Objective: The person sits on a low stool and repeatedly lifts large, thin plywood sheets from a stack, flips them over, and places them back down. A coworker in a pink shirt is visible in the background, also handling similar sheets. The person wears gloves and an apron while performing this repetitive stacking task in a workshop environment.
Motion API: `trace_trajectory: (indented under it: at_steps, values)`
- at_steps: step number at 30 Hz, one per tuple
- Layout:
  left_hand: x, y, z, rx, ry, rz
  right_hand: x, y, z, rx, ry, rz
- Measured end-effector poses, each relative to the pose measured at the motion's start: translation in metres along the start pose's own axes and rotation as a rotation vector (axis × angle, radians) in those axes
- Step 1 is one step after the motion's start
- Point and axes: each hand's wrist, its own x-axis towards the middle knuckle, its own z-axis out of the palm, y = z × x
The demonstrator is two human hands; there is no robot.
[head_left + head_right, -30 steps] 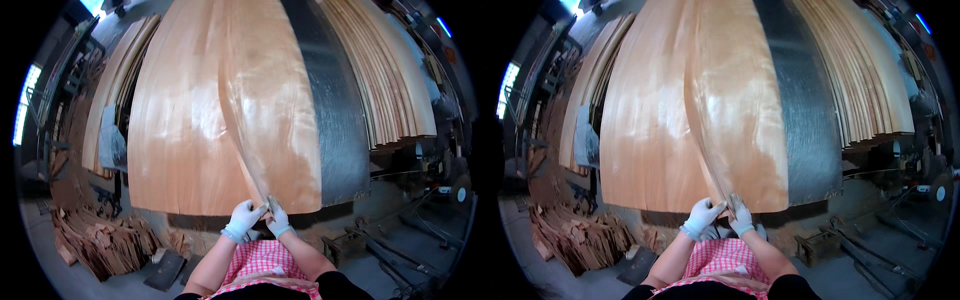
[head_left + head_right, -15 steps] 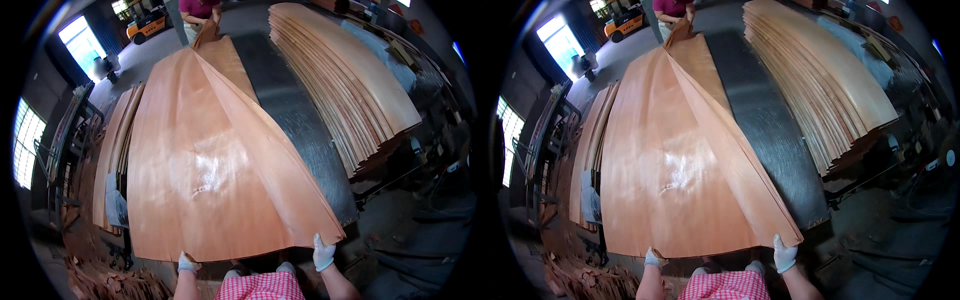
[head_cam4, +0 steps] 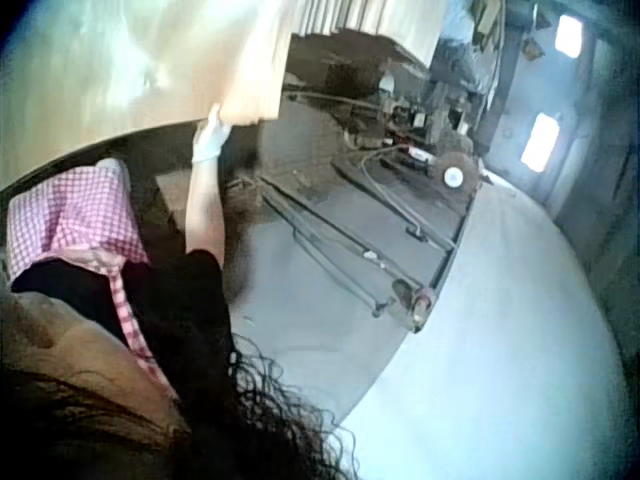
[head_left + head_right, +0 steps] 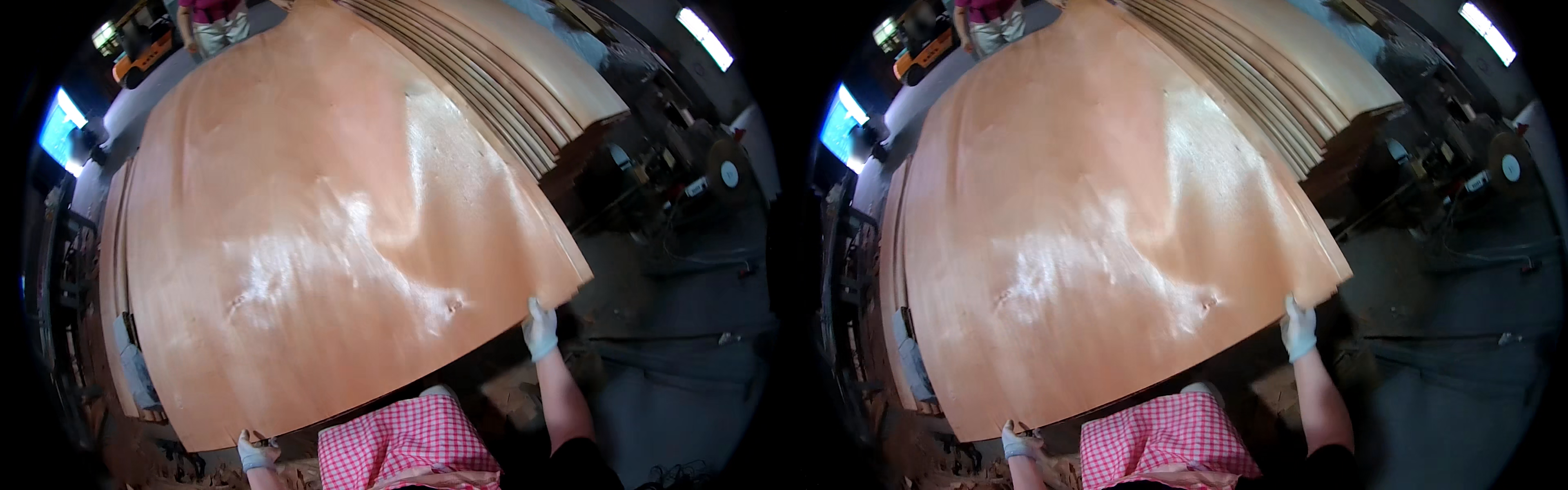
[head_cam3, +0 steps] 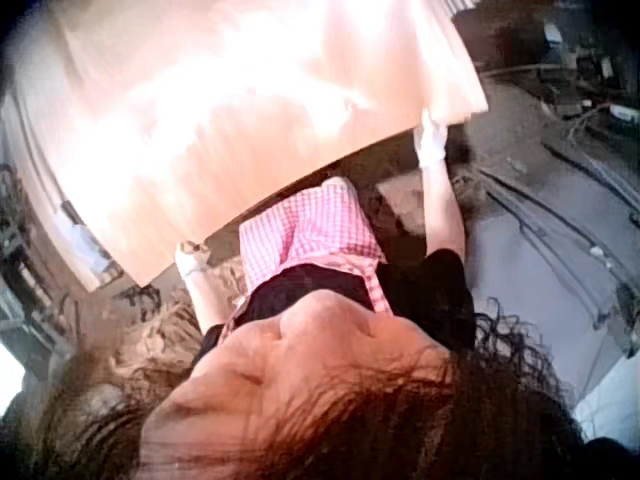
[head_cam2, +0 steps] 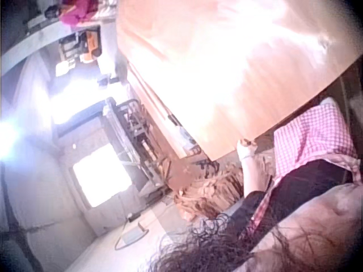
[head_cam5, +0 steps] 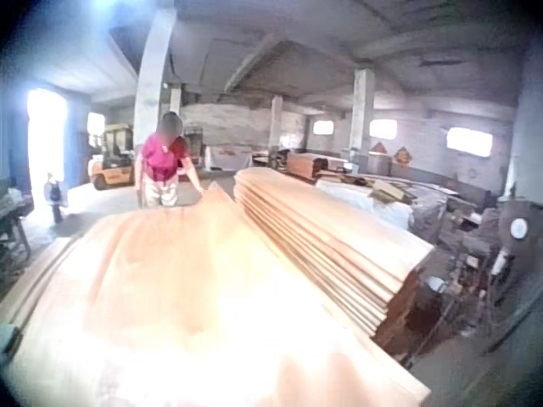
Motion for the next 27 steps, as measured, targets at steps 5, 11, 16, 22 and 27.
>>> trace_trajectory:
  at_steps: [5,11,16,22,27]
  values:
    - [0.022,-0.007,-0.011,-0.072,-0.186,0.139,0.054,0.048,-0.038,0.229,0.018,0.317]
    - [0.024,-0.011,-0.018,-0.154,-0.321,0.149,0.038,0.072,-0.032,0.155,0.075,0.436]
    - [0.065,0.015,-0.003,-0.157,-0.394,0.071,0.025,0.069,-0.001,-0.163,0.121,0.313]
    - [0.066,0.019,-0.008,-0.122,-0.386,0.094,0.031,0.081,0.024,-0.373,0.22,0.344]
    - [-0.005,-0.027,0.009,-0.19,-0.563,0.037,0.062,0.096,0.01,-0.329,0.238,0.16]
